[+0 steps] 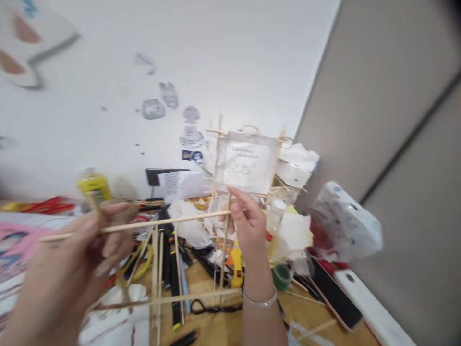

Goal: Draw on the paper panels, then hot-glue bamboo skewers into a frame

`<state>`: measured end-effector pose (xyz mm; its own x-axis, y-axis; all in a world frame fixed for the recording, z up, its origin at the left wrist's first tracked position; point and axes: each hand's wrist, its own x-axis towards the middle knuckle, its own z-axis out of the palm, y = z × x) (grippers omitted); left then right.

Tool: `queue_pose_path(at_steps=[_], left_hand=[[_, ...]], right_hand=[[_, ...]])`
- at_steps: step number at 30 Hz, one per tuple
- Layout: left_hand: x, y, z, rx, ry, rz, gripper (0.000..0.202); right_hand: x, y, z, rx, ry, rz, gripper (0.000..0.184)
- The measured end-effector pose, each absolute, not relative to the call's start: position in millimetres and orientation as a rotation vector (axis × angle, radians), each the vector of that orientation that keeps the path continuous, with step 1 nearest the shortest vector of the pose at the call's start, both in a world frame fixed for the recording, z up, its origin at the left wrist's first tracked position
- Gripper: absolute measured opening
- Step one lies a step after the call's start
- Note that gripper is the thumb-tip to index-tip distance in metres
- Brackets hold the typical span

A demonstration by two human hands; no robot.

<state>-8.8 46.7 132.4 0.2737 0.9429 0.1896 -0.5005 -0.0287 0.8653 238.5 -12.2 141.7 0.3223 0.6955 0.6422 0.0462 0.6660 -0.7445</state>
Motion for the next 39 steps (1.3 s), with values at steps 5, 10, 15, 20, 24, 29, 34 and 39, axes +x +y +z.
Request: queue_pose_path(at_steps=[5, 10, 15, 20, 24, 29, 34, 39], left_hand=[[21.3, 22.3, 164.6, 1.141, 0.623, 1.427, 0.020], [10.8, 27.3, 154.6, 1.202, 0.518, 1.443, 0.022], [7.3, 24.8, 158.8, 1.195, 0.460, 1.487, 0.023], [5.1, 21.0, 163.4, 1.164, 0.461, 1.438, 0.023], [0.8, 24.2, 161.3, 1.137, 0.437, 1.398, 0.023], [0.3, 29.8, 160.1, 1.118, 0.417, 1.348, 0.028], [3.2, 31.6, 160.5, 1.119, 0.385, 1.375, 0.028], [3.3, 31.1, 159.8, 1.146, 0.361, 1.412, 0.030]], right_hand=[[230.3, -1.1, 132.5, -0.760, -1.116, 0.438, 0.028], [219.4, 0.6, 130.5, -0.717, -1.061, 0.390, 0.021], [215.8, -3.0, 132.3, -0.725, -1.096, 0.351, 0.024], [215.5, -5.5, 131.5, -0.750, -1.132, 0.304, 0.026], [214.1, -8.5, 131.1, -0.743, -1.156, 0.275, 0.027], [212.3, -7.7, 132.7, -0.754, -1.146, 0.285, 0.027], [209.9, -6.8, 137.7, -0.787, -1.092, 0.308, 0.033], [214.1, -6.5, 137.0, -0.801, -1.086, 0.438, 0.035]])
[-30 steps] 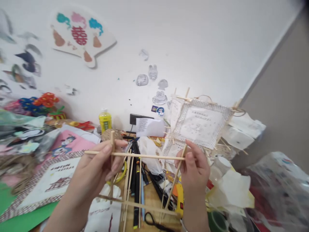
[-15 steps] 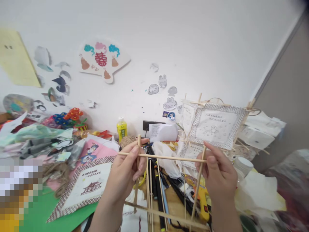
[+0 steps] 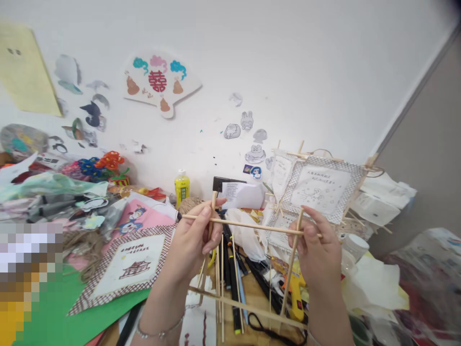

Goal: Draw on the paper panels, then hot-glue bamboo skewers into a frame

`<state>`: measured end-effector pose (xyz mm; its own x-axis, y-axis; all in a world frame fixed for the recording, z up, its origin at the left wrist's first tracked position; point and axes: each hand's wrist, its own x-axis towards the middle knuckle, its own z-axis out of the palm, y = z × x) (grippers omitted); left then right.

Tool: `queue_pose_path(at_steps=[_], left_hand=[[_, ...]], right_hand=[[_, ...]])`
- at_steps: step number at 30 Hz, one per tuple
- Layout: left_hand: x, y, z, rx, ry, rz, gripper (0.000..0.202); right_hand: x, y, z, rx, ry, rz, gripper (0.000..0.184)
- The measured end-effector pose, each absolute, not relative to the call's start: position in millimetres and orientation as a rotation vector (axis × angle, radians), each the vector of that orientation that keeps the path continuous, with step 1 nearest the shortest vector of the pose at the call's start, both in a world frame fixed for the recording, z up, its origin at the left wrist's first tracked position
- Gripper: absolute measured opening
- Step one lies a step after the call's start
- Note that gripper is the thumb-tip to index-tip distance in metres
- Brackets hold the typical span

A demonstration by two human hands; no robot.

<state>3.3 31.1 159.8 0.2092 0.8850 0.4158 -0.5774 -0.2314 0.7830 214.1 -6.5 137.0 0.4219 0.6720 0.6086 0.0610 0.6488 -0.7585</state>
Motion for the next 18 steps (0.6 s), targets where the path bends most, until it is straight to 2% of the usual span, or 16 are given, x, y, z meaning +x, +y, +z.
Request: queue_pose_path(at_steps=[5, 18], left_hand=[[4.0, 32.6, 159.4, 1.143, 0.385, 1.415, 0.034], [7.7, 33.4, 158.1, 1.234, 0.368, 1.349, 0.034]], right_hand=[[222.3, -5.7, 133.7, -0.900, -1.153, 0.495, 0.042], [221.5, 4.4, 131.5, -0.880, -1.196, 0.344, 0.038]])
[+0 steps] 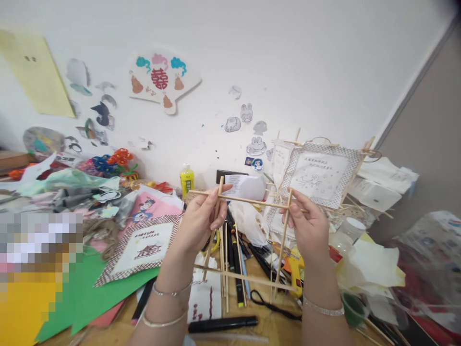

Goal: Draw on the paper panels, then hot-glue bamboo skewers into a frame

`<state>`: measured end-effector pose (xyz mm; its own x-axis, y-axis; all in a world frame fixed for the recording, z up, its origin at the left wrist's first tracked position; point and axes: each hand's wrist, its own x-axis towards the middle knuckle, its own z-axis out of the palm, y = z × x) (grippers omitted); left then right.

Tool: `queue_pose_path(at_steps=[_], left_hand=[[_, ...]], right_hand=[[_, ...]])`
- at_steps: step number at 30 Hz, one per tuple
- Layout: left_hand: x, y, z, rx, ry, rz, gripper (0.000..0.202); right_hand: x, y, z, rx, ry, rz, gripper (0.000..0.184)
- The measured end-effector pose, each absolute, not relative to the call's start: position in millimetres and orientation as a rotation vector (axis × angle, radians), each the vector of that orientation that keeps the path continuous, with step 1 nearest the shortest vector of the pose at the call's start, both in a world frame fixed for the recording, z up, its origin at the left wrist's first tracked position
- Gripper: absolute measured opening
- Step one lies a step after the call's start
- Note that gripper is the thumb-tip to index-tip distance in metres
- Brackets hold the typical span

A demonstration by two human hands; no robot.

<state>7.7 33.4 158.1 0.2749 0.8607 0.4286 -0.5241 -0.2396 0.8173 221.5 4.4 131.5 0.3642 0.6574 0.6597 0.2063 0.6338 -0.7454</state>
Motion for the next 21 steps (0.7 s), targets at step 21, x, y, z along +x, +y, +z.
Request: queue_pose_path(at_steps=[21], left_hand=[[16.3, 29.8, 162.3, 1.183, 0.233, 1.482, 0.027]], right_hand=[[217.4, -13.5, 151.0, -0.661, -1.125, 0.467, 0.032]])
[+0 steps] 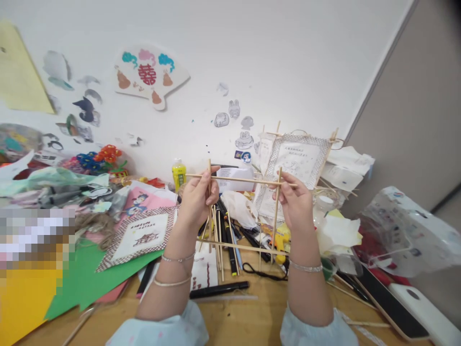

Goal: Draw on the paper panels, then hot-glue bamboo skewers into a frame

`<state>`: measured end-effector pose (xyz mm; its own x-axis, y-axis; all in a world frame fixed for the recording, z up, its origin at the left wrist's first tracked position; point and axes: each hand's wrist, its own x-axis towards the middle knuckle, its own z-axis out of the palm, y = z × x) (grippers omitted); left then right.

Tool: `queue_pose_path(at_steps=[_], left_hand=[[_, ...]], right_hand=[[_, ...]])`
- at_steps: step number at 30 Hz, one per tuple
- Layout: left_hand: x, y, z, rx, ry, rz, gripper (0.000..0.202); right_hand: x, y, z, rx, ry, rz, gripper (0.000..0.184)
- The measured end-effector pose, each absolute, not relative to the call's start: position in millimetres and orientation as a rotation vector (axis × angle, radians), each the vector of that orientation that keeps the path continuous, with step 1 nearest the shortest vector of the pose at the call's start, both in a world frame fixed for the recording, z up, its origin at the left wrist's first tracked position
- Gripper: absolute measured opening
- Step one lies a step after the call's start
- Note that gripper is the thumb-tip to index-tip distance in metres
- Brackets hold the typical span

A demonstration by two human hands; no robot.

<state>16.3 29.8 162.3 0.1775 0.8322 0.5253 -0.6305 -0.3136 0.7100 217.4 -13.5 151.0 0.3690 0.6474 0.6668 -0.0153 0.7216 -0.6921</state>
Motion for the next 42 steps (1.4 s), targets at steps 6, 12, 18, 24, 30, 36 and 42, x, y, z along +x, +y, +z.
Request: queue_pose_path(at_steps=[6, 12, 18, 24, 30, 36, 42], left_hand=[[18.9, 24.6, 156.6, 1.183, 0.220, 1.458, 0.029], [-1.5, 25.6, 140.2, 1.235, 0.291, 1.465, 0.029], [-60.5, 23.0, 122.6, 1.222, 0.398, 1.568, 0.032], [-102.0, 16.1, 98.8, 1.158, 0.452, 1.694, 0.034], [-102.7, 13.0, 79.0, 1.118, 0.522, 1.710, 0.034], [-98.0, 14.4, 73.0, 1.110, 0.517, 1.698, 0.036], [-96.5, 9.7, 85.7, 1.150, 0.486, 1.688, 0.029]], right_hand=[[216.9, -18.1, 142.3, -0.677, -1.095, 0.429, 0.035], [202.5, -17.0, 114.9, -0.759, -1.128, 0.481, 0.034], [149.1, -9.1, 96.3, -0.759, -1.201, 0.600, 0.036], [109.3, 6.2, 80.5, -0.682, -1.254, 0.729, 0.033], [108.9, 16.5, 57.9, -0.733, -1.252, 0.765, 0.037], [115.5, 12.2, 53.0, -0.796, -1.230, 0.734, 0.041], [119.4, 5.8, 64.0, -0.743, -1.220, 0.762, 0.035]])
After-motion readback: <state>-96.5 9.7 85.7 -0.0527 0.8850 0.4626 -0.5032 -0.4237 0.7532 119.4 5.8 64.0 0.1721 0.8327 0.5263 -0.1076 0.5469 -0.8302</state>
